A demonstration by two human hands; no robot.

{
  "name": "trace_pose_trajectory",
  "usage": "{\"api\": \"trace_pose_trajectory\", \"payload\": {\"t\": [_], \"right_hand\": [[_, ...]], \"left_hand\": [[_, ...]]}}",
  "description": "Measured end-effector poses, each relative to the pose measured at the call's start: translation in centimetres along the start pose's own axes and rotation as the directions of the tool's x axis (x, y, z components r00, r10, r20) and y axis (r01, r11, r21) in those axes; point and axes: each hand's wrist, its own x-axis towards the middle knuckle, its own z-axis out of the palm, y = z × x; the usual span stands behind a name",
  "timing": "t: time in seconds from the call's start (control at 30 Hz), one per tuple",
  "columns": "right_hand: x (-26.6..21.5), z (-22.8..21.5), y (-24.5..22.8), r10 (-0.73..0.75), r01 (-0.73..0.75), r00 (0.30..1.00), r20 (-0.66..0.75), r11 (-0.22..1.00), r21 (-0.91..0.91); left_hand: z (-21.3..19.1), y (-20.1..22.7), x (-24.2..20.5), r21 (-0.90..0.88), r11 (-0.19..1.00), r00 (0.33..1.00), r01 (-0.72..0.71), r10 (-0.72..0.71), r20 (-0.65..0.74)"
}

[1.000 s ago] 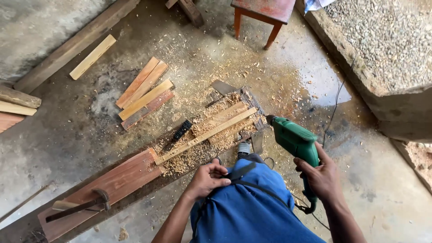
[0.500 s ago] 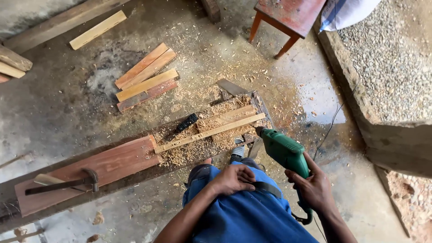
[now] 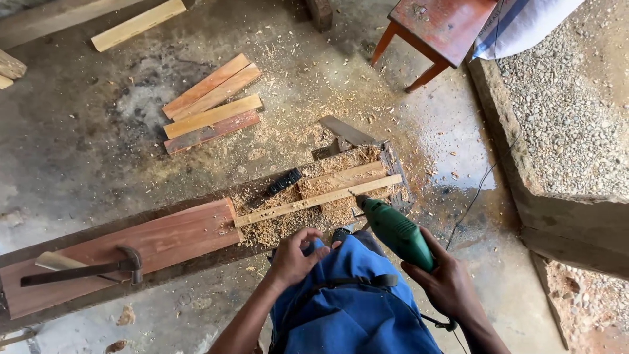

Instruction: Drilling holes into a piece of wood and then using a hammer and chisel to shape it.

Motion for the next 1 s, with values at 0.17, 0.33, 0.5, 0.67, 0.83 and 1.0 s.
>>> {"api": "trace_pose_trajectory", "payload": {"t": [0.17,0.33,0.5,0.67,0.83,1.0], "right_hand": [[0.3,1.5,-5.3,0.001,0.034,0.989,0.146,0.972,-0.234],[1.2,2.1,-4.9,-0.057,0.160,0.962,0.265,0.909,-0.384],[2.9,1.2,-6.1,-0.174,0.283,0.916,0.361,0.918,-0.276],[5.7,1.2,-8.5,-0.194,0.348,0.910,0.366,0.837,-0.422],[7.6,1.6,-11.2,-0.096,0.336,0.894,0.439,0.791,-0.512],[8.5,1.6,-12.0,-0.136,0.378,0.875,0.464,0.790,-0.482]], "left_hand": [[-0.4,5.9,2.7,0.441,0.631,0.632,-0.638,0.757,-0.167],[2.9,4.9,6.9,0.265,0.526,0.540,-0.808,0.841,-0.023],[3.8,4.3,8.5,0.254,0.506,0.521,-0.825,0.854,-0.009],[3.8,4.5,9.4,0.199,0.560,0.538,-0.804,0.828,-0.158],[3.8,3.8,10.2,0.187,0.598,0.557,-0.779,0.798,-0.229],[3.2,3.9,10.5,0.168,0.615,0.566,-0.770,0.781,-0.265]]}}
